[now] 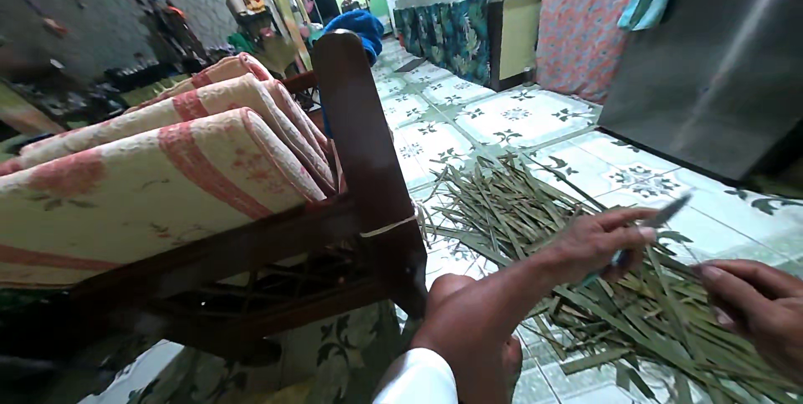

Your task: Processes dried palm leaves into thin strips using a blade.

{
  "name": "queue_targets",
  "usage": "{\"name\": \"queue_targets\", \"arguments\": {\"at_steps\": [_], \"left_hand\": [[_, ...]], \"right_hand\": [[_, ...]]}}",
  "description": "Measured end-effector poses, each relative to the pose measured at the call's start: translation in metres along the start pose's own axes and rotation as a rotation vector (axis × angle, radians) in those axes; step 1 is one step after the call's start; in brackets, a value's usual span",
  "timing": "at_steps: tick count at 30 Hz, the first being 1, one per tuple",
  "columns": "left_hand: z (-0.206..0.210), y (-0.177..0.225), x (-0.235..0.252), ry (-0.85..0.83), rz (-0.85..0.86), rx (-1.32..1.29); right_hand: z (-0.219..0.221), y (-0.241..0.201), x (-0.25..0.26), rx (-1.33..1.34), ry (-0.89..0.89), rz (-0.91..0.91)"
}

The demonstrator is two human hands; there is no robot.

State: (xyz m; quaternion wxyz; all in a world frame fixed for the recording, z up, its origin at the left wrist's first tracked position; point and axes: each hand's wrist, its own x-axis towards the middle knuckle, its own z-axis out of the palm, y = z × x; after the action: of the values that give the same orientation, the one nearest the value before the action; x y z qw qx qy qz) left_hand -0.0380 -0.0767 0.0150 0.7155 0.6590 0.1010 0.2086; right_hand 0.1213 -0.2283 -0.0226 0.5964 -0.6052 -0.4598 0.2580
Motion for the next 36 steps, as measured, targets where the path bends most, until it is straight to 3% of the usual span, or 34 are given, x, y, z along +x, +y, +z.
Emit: {"name": "queue_targets", "arguments": {"at_steps": [4,12,20,24,26,32,36], "left_hand": [[0.013,-0.008,-0.004,-0.193,-0.024,0.143],[0.01,-0.002,-0.005,-0.21,-0.013,0.09],[0.004,-0.001,-0.003,-0.141,-0.011,0.041],[-0.013,0.008,0.004,0.073,0.037,-0.068],[-0.018,0.006,0.005,0.095,0.054,-0.066],[0.012,-0.012,-0.005,-0.206,0.016,0.175],[0.008,-0.008,-0.003,-0.157,0.027,0.04]], "right_hand": [[0.0,0.004,0.0,-0.01,-0.06,-0.03],[-0.006,0.0,0.0,-0.18,-0.189,-0.15],[-0.008,0.003,0.004,-0.373,-0.188,-0.217],[-0.011,0.002,0.001,-0.357,-0.192,-0.168],[-0.011,0.001,0.0,-0.343,-0.166,-0.119],[-0.011,0.009,0.001,-0.135,-0.185,-0.072],[-0.011,0.003,-0.001,-0.102,-0.252,-0.059]]}}
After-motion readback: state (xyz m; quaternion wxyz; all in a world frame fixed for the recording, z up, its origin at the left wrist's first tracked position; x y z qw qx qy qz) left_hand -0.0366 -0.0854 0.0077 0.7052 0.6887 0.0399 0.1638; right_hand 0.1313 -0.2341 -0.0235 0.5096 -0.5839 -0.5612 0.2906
